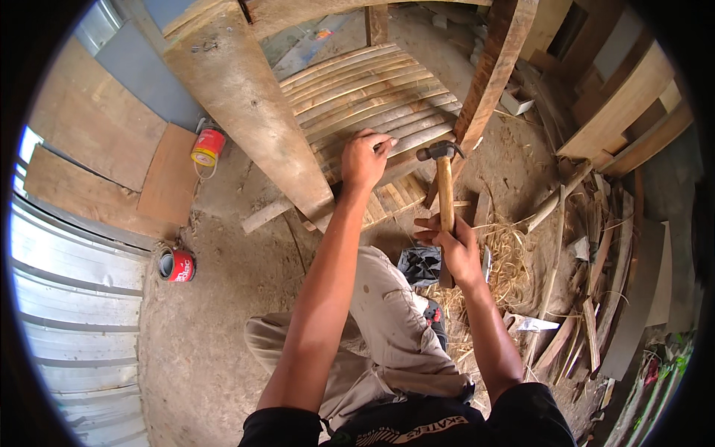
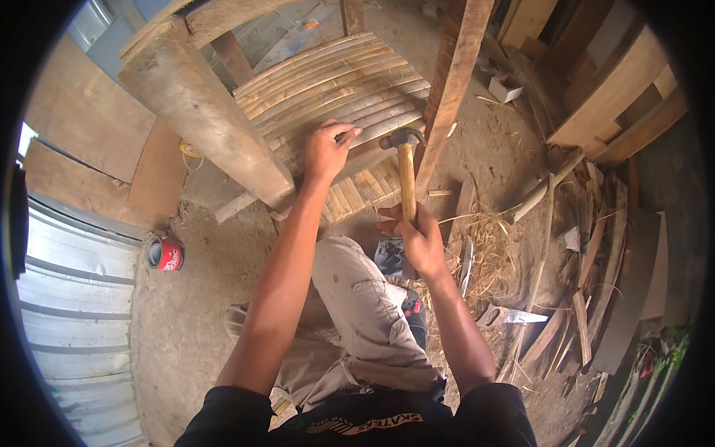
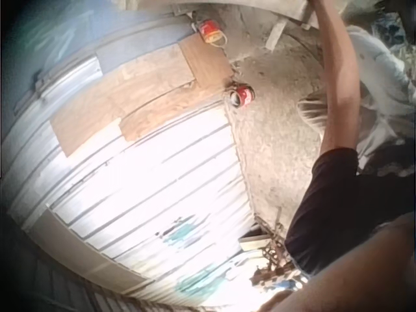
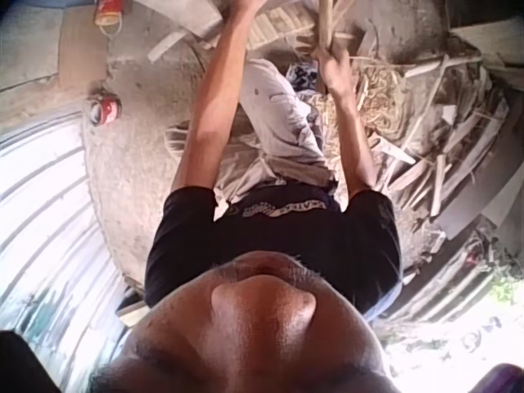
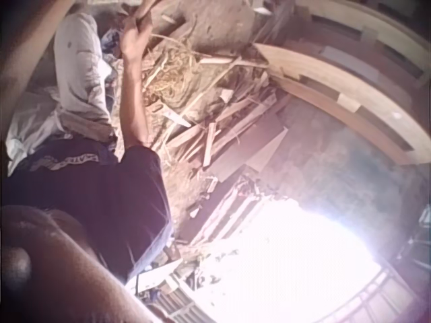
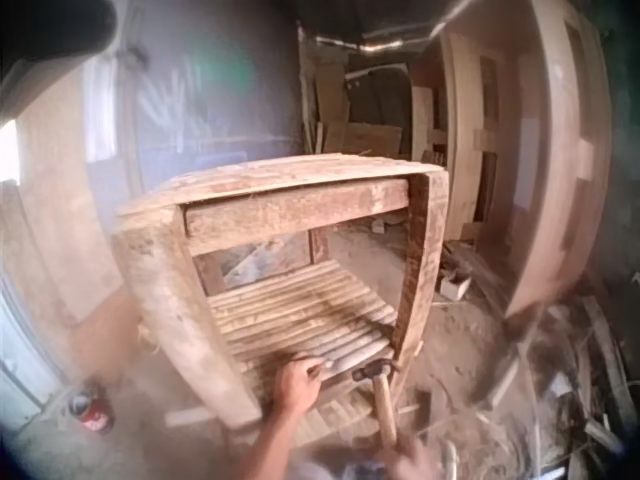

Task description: The person uses a knife to shave and shape a wooden dowel, then inserts it into a hole in the chair frame. They use a hammer to drive the dowel into place and secure it.

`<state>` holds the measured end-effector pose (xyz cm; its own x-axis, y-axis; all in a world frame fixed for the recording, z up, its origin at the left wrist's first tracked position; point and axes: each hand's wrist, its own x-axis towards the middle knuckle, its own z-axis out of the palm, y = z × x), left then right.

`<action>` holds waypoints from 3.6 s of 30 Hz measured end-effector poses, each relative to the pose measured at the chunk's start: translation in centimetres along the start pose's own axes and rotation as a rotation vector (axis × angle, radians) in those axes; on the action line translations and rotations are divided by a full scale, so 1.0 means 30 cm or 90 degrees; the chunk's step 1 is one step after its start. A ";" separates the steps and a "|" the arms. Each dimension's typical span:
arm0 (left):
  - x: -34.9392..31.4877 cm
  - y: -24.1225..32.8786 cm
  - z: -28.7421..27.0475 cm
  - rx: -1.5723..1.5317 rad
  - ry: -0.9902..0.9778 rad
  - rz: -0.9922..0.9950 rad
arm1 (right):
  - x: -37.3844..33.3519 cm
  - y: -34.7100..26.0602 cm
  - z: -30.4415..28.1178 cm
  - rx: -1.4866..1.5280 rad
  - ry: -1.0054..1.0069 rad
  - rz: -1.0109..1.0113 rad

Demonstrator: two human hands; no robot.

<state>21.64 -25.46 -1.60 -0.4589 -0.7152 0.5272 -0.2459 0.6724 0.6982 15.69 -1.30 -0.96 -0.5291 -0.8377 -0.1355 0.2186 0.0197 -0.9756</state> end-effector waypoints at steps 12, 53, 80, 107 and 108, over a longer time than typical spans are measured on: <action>-0.001 -0.030 0.010 -0.005 0.023 0.054 | -0.033 0.021 -0.024 -0.165 0.055 0.051; -0.004 -0.022 0.001 0.027 0.031 0.103 | 0.146 -0.215 0.052 -0.571 0.001 -0.254; -0.017 -0.020 0.007 0.044 0.051 0.093 | 0.140 -0.243 0.064 -0.606 -0.010 -0.254; -0.063 0.016 -0.009 0.103 0.003 0.193 | 0.145 -0.271 0.034 -0.656 -0.025 -0.268; -0.064 0.017 -0.010 0.108 0.002 0.193 | 0.145 -0.272 0.036 -0.623 -0.017 -0.282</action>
<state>22.65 -23.81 -2.11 -0.5301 -0.4785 0.7000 -0.2376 0.8763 0.4191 12.49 -5.71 6.62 -0.3790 -0.8890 0.2569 -0.7466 0.1297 -0.6525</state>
